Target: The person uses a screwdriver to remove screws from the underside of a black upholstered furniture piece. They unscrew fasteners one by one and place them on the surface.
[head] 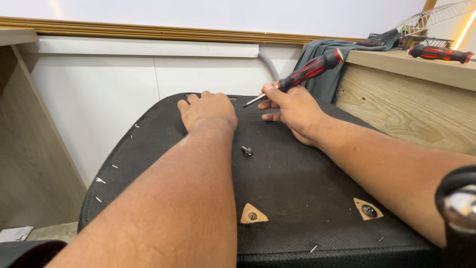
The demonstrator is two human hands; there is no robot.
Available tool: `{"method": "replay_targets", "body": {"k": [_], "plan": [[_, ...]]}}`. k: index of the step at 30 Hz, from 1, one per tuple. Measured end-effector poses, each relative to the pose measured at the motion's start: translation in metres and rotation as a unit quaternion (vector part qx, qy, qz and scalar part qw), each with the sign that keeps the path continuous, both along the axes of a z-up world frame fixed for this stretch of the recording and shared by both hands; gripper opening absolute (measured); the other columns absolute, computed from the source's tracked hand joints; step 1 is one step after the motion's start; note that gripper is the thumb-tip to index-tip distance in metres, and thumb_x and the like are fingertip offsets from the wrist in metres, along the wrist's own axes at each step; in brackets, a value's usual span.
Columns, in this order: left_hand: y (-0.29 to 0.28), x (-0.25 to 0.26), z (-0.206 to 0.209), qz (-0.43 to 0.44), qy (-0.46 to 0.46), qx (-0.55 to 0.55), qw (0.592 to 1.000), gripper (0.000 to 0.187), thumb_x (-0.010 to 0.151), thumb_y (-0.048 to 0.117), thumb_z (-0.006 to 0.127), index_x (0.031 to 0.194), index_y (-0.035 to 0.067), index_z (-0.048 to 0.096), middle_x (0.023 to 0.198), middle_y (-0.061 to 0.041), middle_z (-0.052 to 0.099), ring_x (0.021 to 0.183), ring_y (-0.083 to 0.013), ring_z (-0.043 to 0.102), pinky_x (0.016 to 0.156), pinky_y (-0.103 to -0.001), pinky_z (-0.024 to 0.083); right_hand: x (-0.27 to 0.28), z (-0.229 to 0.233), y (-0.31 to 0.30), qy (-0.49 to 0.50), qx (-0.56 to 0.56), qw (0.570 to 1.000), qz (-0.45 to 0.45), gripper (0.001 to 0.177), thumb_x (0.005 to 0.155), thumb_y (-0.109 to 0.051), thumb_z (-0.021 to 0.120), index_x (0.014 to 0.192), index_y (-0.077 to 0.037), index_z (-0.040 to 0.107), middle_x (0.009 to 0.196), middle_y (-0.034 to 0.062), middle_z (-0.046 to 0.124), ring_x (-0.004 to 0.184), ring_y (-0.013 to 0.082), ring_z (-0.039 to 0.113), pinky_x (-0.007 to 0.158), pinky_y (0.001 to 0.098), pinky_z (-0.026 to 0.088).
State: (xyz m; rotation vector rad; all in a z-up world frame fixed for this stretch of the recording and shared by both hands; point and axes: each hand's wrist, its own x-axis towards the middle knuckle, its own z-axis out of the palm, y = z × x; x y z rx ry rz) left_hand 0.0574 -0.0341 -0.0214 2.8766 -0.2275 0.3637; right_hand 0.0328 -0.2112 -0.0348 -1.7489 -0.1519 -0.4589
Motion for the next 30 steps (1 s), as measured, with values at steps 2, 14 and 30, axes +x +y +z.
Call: {"method": "replay_targets", "body": {"k": [2, 14, 30], "plan": [[0.000, -0.002, -0.002, 0.000, 0.009, 0.018, 1.000, 0.036, 0.104, 0.026, 0.052, 0.138, 0.020, 0.064, 0.146, -0.006, 0.055, 0.140, -0.0256, 0.044, 0.116, -0.049, 0.029, 0.000, -0.003, 0.001, 0.020, 0.003, 1.000, 0.004, 0.031, 0.100, -0.035, 0.060, 0.108, -0.005, 0.065, 0.106, 0.0046, 0.064, 0.098, 0.0157, 0.065, 0.081, 0.0334, 0.058], [0.012, -0.002, 0.005, 0.007, 0.007, -0.011, 1.000, 0.032, 0.101, 0.030, 0.059, 0.130, 0.021, 0.068, 0.140, -0.004, 0.060, 0.136, -0.0205, 0.048, 0.112, -0.048, 0.037, 0.001, -0.001, -0.005, 0.045, 0.093, 0.995, 0.008, 0.030, 0.102, -0.035, 0.057, 0.105, -0.006, 0.065, 0.105, 0.0055, 0.062, 0.097, 0.0189, 0.064, 0.090, 0.0387, 0.059], [0.025, -0.022, 0.011, -0.025, 0.003, -0.053, 0.998, 0.041, 0.098, 0.031, 0.058, 0.134, 0.013, 0.066, 0.139, -0.007, 0.060, 0.138, -0.0233, 0.044, 0.117, -0.048, 0.033, -0.025, 0.003, -0.004, 0.005, 0.087, 0.996, 0.032, 0.028, 0.103, -0.033, 0.057, 0.102, -0.005, 0.064, 0.102, 0.0059, 0.063, 0.090, 0.0168, 0.064, 0.086, 0.0369, 0.060]]}}
